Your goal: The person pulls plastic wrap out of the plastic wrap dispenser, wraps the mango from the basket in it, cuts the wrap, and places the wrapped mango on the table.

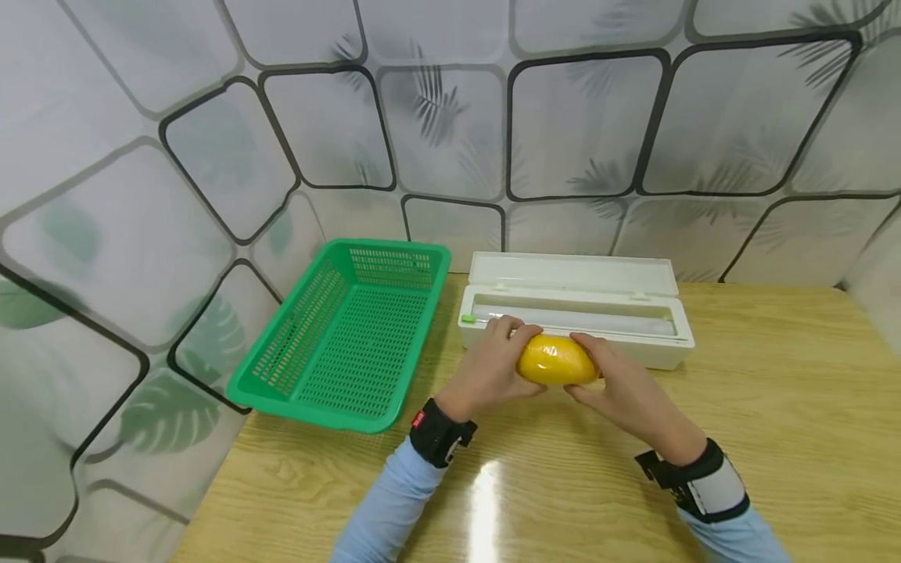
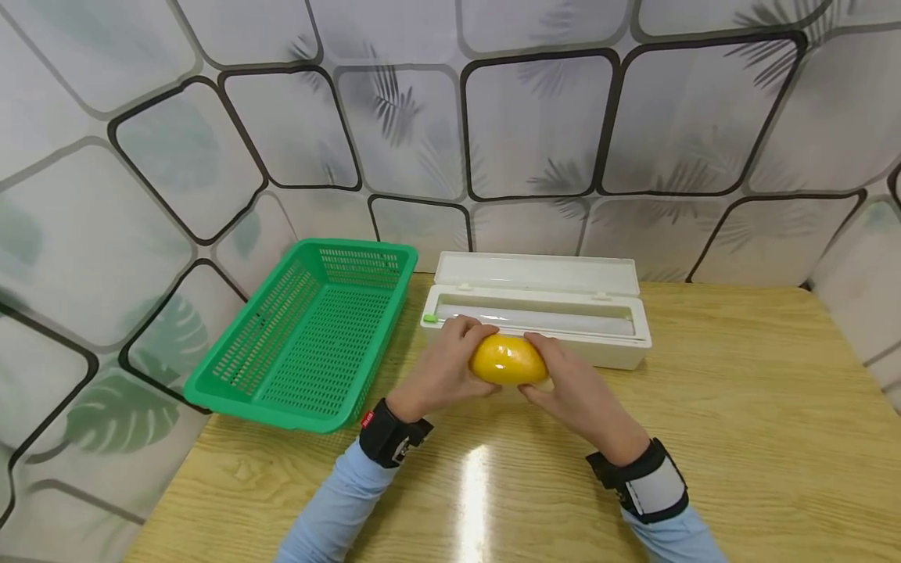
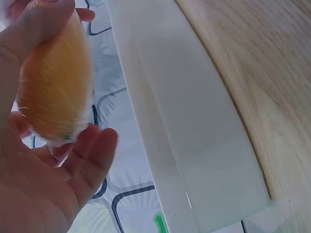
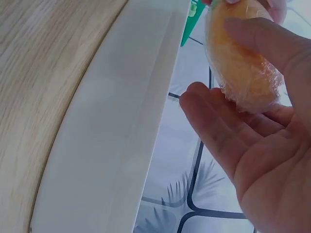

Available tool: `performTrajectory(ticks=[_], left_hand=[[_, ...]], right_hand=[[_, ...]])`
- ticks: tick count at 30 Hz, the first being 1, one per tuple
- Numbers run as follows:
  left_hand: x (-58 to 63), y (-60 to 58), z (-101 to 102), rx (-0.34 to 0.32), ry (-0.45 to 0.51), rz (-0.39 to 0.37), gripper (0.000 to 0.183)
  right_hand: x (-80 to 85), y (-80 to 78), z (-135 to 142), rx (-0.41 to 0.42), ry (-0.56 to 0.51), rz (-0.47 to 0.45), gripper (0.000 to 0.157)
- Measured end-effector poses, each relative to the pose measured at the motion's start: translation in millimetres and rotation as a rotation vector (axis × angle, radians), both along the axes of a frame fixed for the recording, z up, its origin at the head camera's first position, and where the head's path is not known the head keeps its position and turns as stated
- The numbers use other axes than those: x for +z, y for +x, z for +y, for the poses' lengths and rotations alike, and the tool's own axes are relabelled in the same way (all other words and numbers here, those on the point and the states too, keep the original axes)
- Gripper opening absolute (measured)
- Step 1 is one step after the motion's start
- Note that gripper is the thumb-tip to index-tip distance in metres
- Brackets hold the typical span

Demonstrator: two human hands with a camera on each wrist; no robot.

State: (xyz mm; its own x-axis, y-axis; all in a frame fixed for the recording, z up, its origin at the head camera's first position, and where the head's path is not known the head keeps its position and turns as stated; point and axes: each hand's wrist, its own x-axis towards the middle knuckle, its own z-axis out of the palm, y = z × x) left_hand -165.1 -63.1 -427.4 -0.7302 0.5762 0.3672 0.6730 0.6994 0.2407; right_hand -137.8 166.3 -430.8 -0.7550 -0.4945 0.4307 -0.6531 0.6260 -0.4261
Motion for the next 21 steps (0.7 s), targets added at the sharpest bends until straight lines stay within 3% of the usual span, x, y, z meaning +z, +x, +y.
performTrajectory(ticks=[10,16,21], left_hand=[[7.1,1.7,-3.0,-0.012,0.01,-0.045,0.084],[9.7,-0.5,-7.5,-0.016,0.116,-0.253,0.093],[11.2,-2.8,-9.5,-0.099,0.248,-0.395,0.076]], right_hand=[[-0.9,-1.8,4.2,0.064,-0.111,0.004,0.069],[-3.7,-1.8,4.2,0.119,-0.179,0.011,0.074],[-3.7,0.0,2.8,0.123,-0.197,0.017,0.078]])
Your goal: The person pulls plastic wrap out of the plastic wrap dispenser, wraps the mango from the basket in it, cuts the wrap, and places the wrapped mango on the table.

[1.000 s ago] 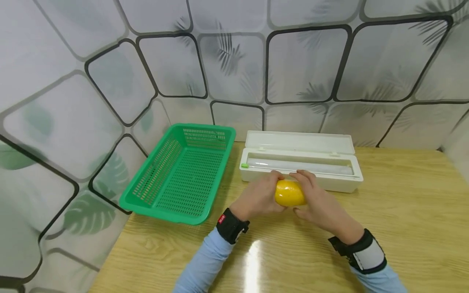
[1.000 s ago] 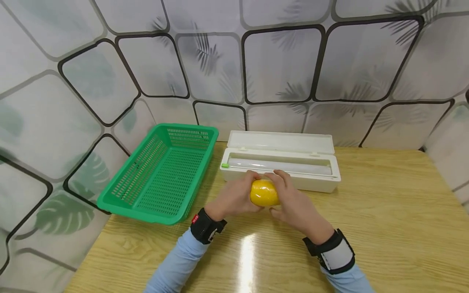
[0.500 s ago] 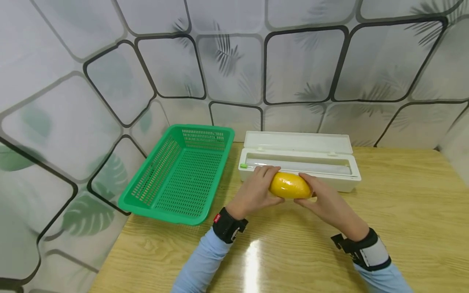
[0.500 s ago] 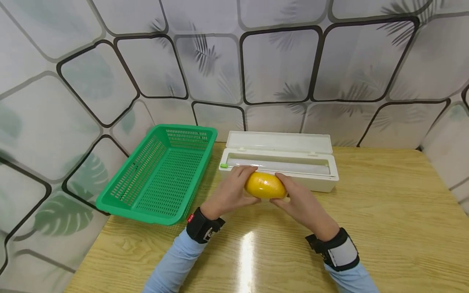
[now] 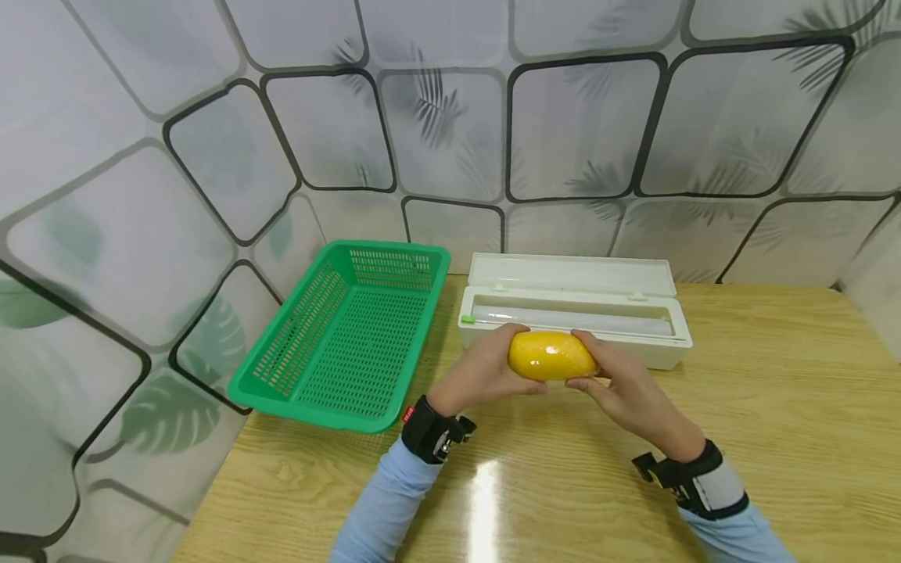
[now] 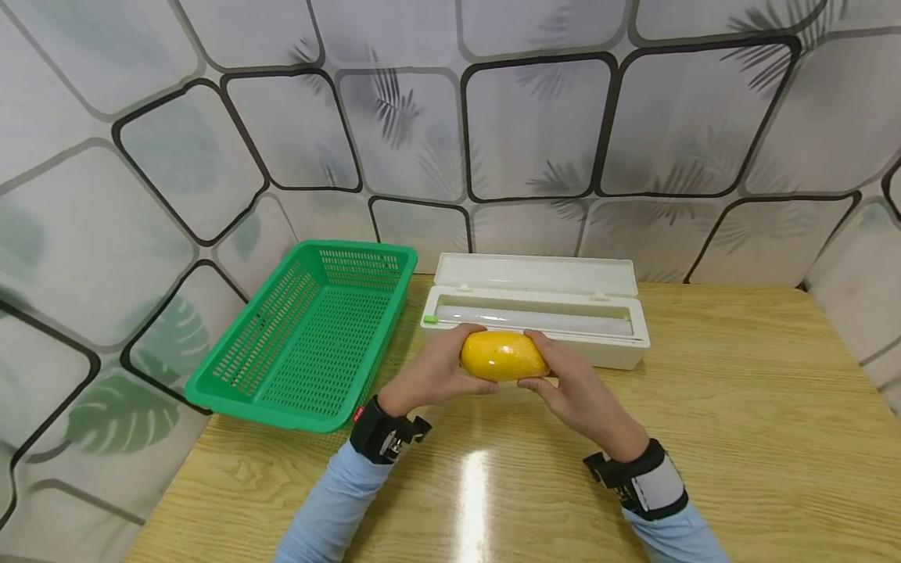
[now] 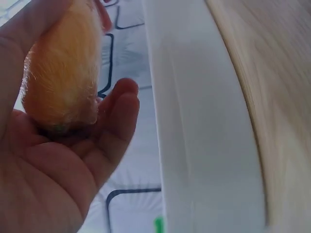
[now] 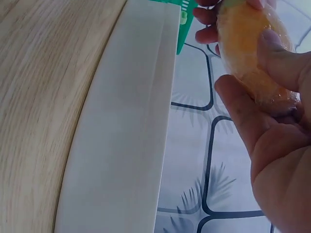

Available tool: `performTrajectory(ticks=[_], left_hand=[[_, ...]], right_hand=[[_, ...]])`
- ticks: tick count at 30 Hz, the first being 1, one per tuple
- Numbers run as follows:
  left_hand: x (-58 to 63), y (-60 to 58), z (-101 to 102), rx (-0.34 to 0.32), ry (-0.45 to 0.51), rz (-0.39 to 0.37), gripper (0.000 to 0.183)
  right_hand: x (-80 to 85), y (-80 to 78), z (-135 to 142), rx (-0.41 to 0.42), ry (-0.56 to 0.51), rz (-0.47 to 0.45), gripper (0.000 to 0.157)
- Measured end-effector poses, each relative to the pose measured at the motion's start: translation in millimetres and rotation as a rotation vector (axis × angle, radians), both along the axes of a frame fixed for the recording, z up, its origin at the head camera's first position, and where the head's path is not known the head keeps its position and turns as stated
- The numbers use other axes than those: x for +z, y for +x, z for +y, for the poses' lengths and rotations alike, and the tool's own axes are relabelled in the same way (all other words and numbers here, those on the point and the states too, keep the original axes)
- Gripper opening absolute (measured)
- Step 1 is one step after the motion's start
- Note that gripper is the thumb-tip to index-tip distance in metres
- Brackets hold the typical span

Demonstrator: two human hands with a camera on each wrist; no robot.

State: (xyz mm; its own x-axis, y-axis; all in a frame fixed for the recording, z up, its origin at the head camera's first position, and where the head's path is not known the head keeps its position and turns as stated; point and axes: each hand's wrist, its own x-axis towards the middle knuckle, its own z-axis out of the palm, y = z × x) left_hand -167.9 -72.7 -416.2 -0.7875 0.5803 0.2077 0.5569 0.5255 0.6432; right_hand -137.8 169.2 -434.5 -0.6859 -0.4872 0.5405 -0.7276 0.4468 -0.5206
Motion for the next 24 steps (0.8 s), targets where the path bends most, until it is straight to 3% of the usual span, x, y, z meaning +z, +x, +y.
performTrajectory(ticks=[8,11,15,18,20,22,24], left_hand=[[-1.0,0.2,1.3,-0.049,0.089,-0.044,0.066],[-1.9,1.2,5.2,-0.07,0.104,-0.045,0.066],[-4.2,4.5,13.0,-0.057,0.152,-0.111,0.077],[-7.8,8.4,20.3,-0.01,0.22,-0.204,0.088],[-10.5,11.7,26.0,0.044,0.279,-0.238,0.082],[-13.0,14.2,31.6,0.107,0.324,-0.18,0.066],[-15.9,16.0,37.5,0.175,0.354,-0.066,0.045]], right_hand=[[2.1,4.8,-4.8,-0.052,0.05,-0.031,0.08],[1.9,5.9,-10.0,-0.132,0.074,-0.049,0.084],[-2.3,7.2,-20.1,-0.274,0.033,-0.068,0.074],[-6.5,9.7,-27.0,-0.37,0.018,-0.054,0.066],[-8.8,11.4,-30.6,-0.416,0.022,-0.043,0.065],[-9.5,13.2,-33.4,-0.449,0.034,-0.031,0.065],[-9.5,14.5,-35.6,-0.47,0.047,-0.04,0.066]])
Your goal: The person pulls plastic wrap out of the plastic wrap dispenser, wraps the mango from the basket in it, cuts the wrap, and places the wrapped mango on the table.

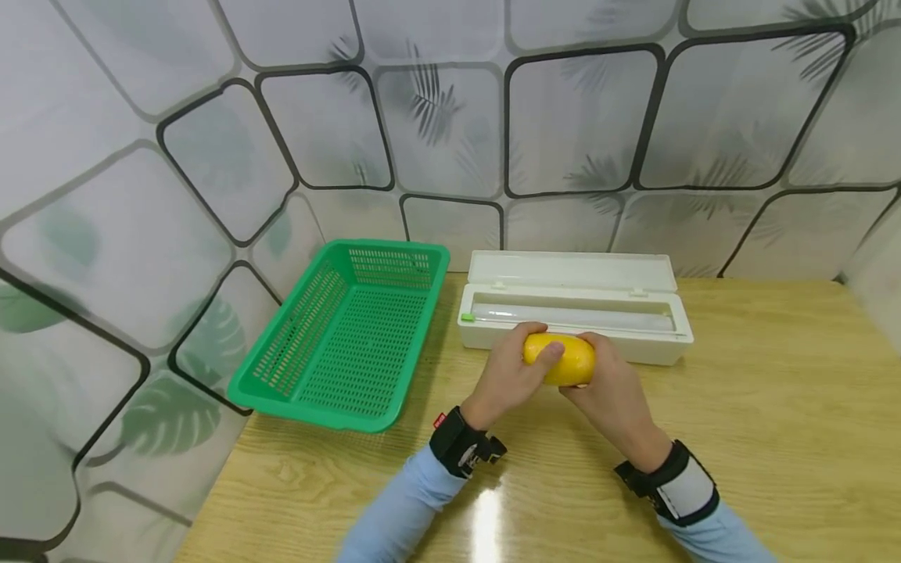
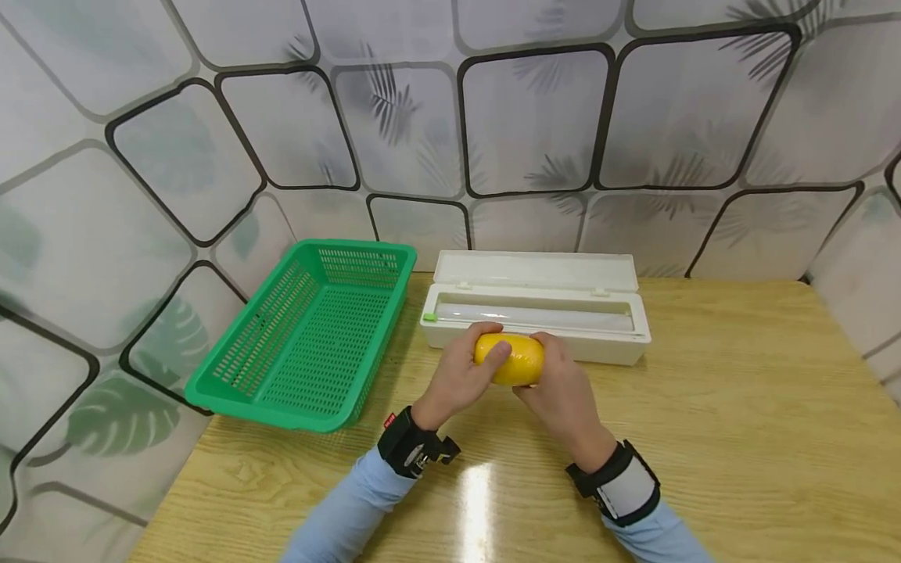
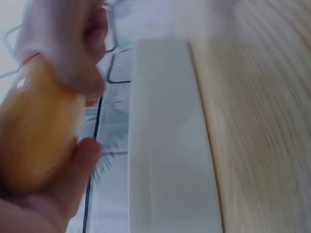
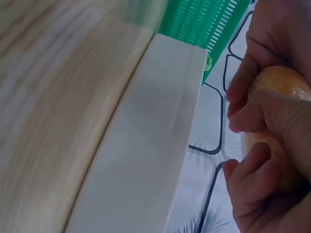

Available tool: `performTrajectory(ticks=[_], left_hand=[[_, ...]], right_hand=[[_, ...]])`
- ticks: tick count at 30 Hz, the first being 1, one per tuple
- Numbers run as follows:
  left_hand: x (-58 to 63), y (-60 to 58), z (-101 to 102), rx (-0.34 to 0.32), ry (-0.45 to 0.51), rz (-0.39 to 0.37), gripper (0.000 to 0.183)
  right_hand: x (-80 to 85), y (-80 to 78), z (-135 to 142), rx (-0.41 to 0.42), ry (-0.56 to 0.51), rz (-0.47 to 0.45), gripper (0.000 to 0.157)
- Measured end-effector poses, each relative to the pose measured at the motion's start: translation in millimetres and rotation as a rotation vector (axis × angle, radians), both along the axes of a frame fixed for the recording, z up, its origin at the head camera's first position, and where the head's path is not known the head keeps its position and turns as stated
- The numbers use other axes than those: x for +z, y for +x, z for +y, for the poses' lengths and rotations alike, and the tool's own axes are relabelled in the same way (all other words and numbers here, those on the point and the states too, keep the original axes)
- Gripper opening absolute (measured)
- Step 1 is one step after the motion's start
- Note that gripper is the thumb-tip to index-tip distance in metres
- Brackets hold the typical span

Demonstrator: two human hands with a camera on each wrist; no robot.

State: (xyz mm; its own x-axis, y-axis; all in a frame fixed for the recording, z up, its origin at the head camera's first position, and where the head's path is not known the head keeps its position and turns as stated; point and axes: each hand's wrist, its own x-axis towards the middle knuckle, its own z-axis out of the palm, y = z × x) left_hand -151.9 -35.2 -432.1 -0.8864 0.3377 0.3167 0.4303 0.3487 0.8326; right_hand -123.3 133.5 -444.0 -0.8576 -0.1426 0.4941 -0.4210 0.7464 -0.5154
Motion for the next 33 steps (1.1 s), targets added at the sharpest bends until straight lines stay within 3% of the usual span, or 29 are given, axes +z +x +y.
performTrajectory(ticks=[3,6,16,20,27,33], left_hand=[[-5.0,1.1,5.6,0.121,0.001,0.178,0.03],[-11.9,1.1,8.9,0.198,0.023,0.271,0.027],[-22.9,-3.5,7.6,0.233,0.033,0.393,0.026],[-24.1,-3.3,6.4,0.234,0.018,0.397,0.027],[-20.0,-2.8,-0.9,0.159,-0.007,0.3,0.029],[-10.8,-5.7,-9.1,0.098,-0.067,0.221,0.031]], right_hand=[[1.2,1.4,-3.0,-0.008,0.008,-0.032,0.066],[2.9,1.6,-2.8,-0.005,0.033,-0.071,0.064],[4.5,1.2,-0.1,0.014,0.128,-0.168,0.055],[3.0,1.6,0.6,0.031,0.144,-0.163,0.053],[-0.7,0.9,0.3,0.047,0.174,-0.099,0.054],[3.9,-3.5,3.8,0.137,0.082,-0.125,0.064]])
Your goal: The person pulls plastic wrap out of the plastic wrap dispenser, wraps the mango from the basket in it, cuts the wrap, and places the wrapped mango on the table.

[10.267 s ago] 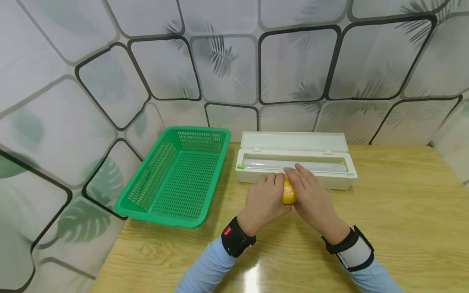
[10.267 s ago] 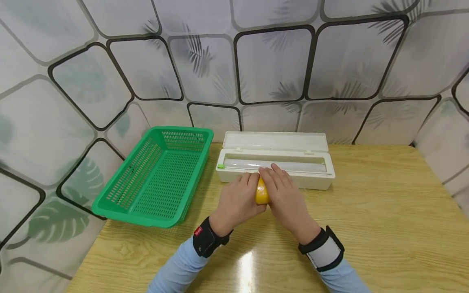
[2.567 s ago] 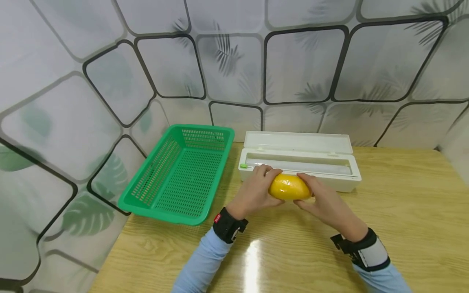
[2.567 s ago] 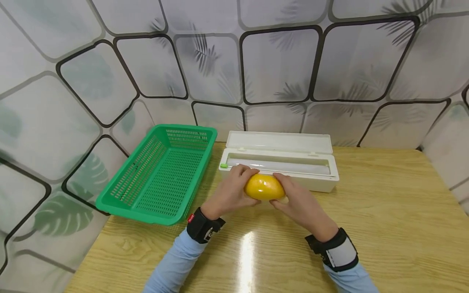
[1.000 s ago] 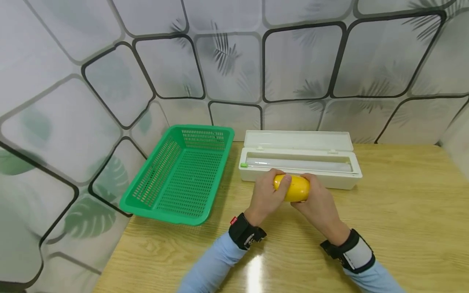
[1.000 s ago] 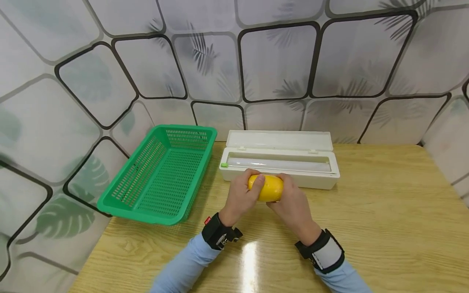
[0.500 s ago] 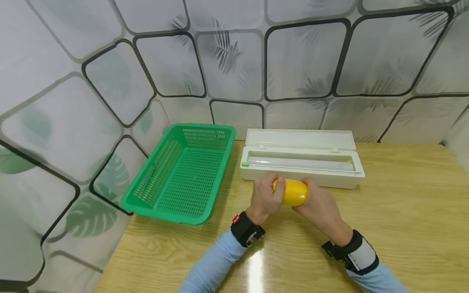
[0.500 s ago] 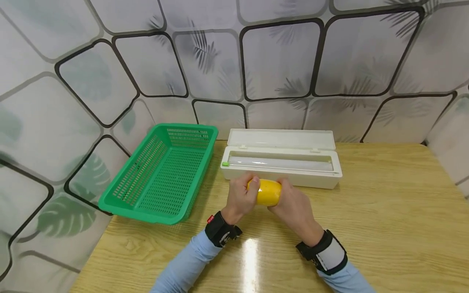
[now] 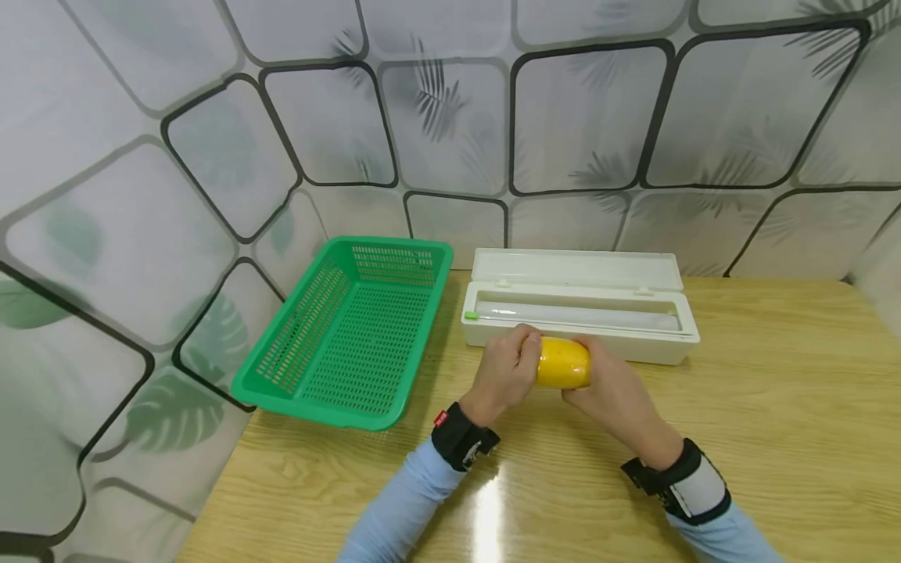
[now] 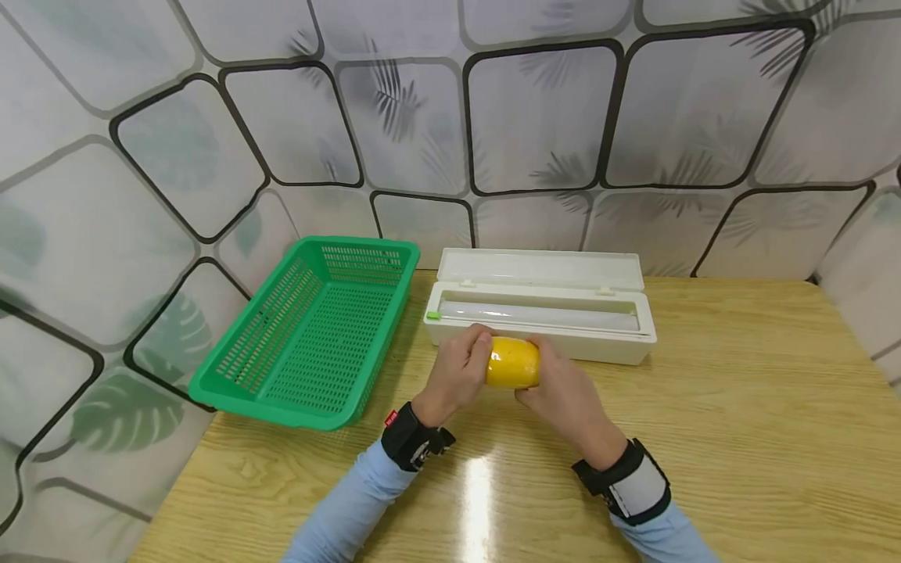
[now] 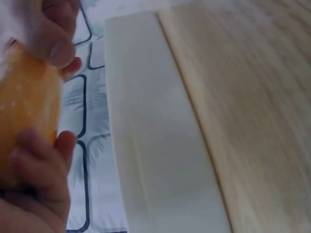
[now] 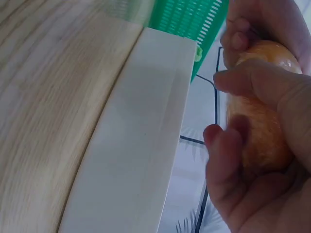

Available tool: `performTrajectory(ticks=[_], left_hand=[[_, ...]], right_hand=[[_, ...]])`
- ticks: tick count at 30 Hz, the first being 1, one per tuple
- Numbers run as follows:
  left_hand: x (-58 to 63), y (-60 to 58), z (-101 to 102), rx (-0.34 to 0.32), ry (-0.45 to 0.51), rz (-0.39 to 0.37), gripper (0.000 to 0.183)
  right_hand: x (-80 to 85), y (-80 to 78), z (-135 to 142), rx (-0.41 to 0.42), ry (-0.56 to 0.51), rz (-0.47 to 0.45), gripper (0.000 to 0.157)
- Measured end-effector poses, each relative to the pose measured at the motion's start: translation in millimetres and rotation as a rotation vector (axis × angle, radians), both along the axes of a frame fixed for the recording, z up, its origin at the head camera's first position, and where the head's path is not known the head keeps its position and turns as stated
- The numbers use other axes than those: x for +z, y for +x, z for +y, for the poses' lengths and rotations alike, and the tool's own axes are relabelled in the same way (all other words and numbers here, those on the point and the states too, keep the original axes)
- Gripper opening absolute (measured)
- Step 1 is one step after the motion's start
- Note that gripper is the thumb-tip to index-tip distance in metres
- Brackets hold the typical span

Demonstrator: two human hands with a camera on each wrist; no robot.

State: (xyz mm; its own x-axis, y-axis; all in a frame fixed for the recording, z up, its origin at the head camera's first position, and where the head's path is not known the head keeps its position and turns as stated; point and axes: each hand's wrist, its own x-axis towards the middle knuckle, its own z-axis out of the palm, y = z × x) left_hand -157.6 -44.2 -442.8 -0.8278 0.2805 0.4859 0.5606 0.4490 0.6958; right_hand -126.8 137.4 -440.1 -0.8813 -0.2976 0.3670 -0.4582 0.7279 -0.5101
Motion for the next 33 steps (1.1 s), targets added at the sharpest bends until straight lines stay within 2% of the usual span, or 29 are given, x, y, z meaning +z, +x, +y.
performTrajectory(ticks=[2,5,8,11,13,17,21,29,33], left_hand=[[3.9,-0.9,-2.4,-0.044,-0.035,-0.059,0.033],[10.8,-2.5,-7.6,-0.142,-0.075,-0.196,0.04],[16.5,-4.3,-13.1,-0.252,-0.139,-0.289,0.055],[20.3,-5.5,-17.5,-0.323,-0.194,-0.297,0.07],[21.4,-6.5,-19.4,-0.339,-0.216,-0.271,0.073],[22.6,-7.8,-21.8,-0.325,-0.243,-0.236,0.071],[23.1,-7.7,-22.5,-0.284,-0.271,-0.215,0.076],[28.6,0.7,-18.6,-0.136,-0.291,-0.197,0.089],[32.3,3.9,-15.3,-0.148,-0.291,-0.197,0.083]], right_hand=[[1.4,-1.6,3.5,0.027,-0.036,-0.045,0.07],[3.8,-3.6,8.6,0.054,-0.07,-0.096,0.075],[5.7,-5.0,13.2,0.067,-0.088,-0.099,0.074],[6.7,-5.1,16.8,0.075,-0.098,-0.081,0.071],[6.9,-4.9,18.4,0.08,-0.097,-0.065,0.07],[7.0,-4.5,19.9,0.086,-0.098,-0.035,0.07],[6.7,-4.5,21.1,0.083,-0.099,-0.011,0.073],[9.4,-4.0,22.6,0.073,-0.117,-0.002,0.073],[11.6,-3.6,23.1,0.07,-0.138,-0.015,0.071]])
